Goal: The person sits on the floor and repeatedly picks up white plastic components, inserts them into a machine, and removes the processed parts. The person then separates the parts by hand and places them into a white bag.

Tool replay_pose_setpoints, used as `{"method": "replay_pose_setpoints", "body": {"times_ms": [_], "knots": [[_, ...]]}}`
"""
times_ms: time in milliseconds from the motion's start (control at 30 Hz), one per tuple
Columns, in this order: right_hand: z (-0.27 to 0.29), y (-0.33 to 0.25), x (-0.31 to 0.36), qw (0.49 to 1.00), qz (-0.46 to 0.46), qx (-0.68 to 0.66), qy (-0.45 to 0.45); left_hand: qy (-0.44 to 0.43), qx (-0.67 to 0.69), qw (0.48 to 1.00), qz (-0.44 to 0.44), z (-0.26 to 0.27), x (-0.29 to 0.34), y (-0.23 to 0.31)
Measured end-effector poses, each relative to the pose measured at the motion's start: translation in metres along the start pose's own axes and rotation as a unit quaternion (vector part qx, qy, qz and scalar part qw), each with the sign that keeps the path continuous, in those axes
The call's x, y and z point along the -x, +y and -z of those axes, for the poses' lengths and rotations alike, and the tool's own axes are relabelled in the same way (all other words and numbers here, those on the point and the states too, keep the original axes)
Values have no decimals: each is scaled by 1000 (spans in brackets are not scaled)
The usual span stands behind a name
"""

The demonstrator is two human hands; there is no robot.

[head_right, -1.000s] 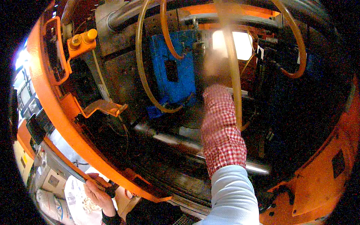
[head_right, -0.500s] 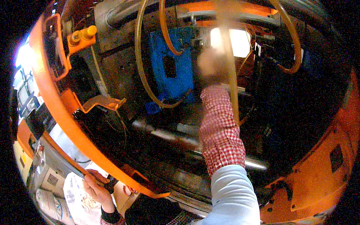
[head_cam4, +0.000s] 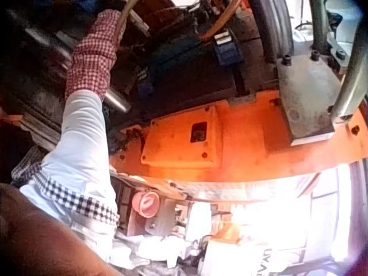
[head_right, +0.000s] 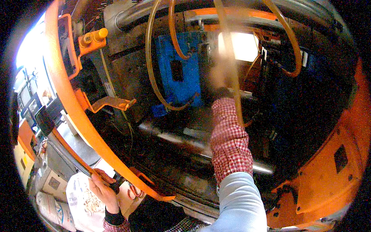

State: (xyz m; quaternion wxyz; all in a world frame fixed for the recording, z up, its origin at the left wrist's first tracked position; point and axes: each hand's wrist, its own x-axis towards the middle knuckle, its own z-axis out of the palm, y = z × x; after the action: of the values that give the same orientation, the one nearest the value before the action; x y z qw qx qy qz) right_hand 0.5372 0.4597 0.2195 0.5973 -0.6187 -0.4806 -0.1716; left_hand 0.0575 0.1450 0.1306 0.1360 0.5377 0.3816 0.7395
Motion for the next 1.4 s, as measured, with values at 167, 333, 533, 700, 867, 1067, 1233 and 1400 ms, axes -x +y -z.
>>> {"method": "replay_pose_setpoints", "body": {"times_ms": [167, 333, 533, 700, 867, 1067, 1233, 1400], "knots": [[-1, -25, 14, 999, -4, -9, -43, 11, -36, 999, -7, 1, -1, 5], [13, 40, 8, 998, -47, -34, -40, -24, 1, 1000, -9, -1, -1, 3], [-8, 24, 26, 987, -74, 10, -140, -18, 0, 1000, -6, 4, -1, 0], [-6, 40, 33, 994, 63, 48, -73, -12, -2, 1000, -4, 1, -1, 1], [-4, 39, 48, 966, -179, 22, -183, 2, -7, 1000, -4, 4, -2, 2], [-26, 60, 54, 978, -82, 62, -181, 1, -10, 1000, 1, 3, 0, 4], [-5, 52, 51, 967, -110, 127, -191, -30, 24, 999, 11, 2, 1, -1], [60, -77, 105, 963, -87, 217, -136, -55, -18, 998, 10, 8, -6, 8]]}}
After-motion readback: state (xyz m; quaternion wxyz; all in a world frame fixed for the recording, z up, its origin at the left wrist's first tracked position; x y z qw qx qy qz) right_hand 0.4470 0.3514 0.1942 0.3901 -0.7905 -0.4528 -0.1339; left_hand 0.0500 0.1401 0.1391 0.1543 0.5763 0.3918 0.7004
